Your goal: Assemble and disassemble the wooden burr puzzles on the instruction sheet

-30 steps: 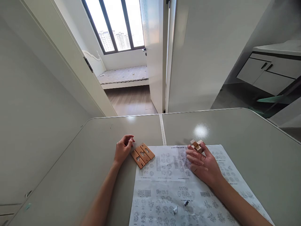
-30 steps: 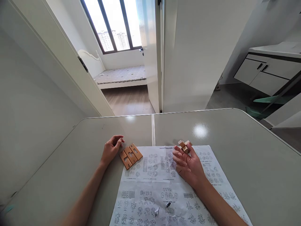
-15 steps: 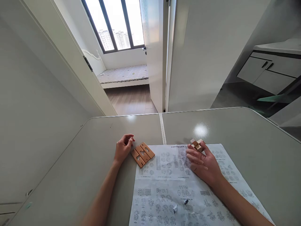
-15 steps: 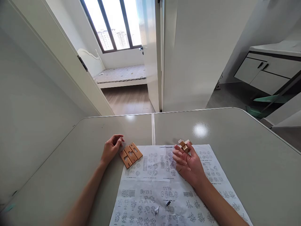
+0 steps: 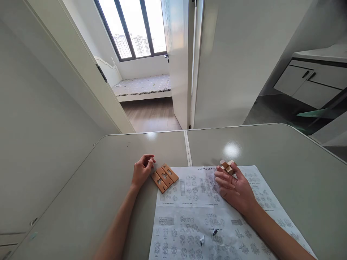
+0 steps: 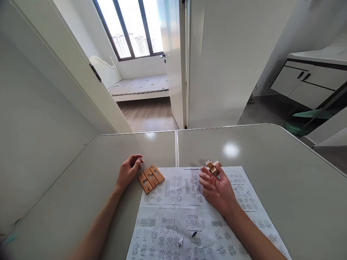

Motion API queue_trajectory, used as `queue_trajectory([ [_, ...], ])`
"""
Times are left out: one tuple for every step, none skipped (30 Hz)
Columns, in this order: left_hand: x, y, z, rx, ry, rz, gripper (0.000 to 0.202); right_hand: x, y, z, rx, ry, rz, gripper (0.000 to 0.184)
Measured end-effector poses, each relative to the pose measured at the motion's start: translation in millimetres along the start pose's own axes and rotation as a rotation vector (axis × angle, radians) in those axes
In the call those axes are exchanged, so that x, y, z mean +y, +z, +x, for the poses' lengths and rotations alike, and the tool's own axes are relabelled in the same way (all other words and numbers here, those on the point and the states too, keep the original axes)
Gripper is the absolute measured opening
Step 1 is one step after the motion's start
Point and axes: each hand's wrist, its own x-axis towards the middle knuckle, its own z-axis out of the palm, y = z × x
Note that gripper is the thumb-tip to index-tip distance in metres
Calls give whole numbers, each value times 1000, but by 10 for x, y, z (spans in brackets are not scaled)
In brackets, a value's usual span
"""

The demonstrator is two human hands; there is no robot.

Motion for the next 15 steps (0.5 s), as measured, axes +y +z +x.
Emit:
queue_trajectory([
  [-4,-1,0,-1,0,1,29,1,1,-1,3,-1,-1,34],
  [-8,-1,1,-2,1,1,29,3,2,-2,6,-1,-3,34],
  [-14,-2,3,-2,3,0,30,4,5,-5,9,-1,-5,33],
  [-19,-1,5,-3,5,-1,30,5,9,-7,11,0,-7,32],
  [-24,-1,7,-3,7,-2,30,6,12,-10,12,-1,-9,32],
  [-27,0,8,-3,9,-3,30,5,15,-11,11,-2,-13,31],
  [-29,1,9,-2,10,-3,30,5,16,-12,9,-4,-21,31],
  [-28,2,9,-1,10,-2,30,3,16,-12,4,-4,-32,30],
  [-25,4,8,1,9,0,30,1,13,-11,-4,-3,-43,29],
  [-21,4,7,2,9,2,29,-1,9,-9,-11,-2,-53,28],
  [-17,5,6,2,9,3,29,-3,3,-7,-17,-2,-59,27],
  [-13,5,4,3,9,4,29,-6,-2,-5,-24,0,-61,26],
  [-10,5,3,2,9,4,29,-8,-8,-3,-31,1,-59,26],
  [-9,4,1,2,10,4,30,-10,-13,-2,-36,4,-56,26],
  [-10,4,1,2,12,5,30,-11,-16,-2,-40,6,-51,26],
])
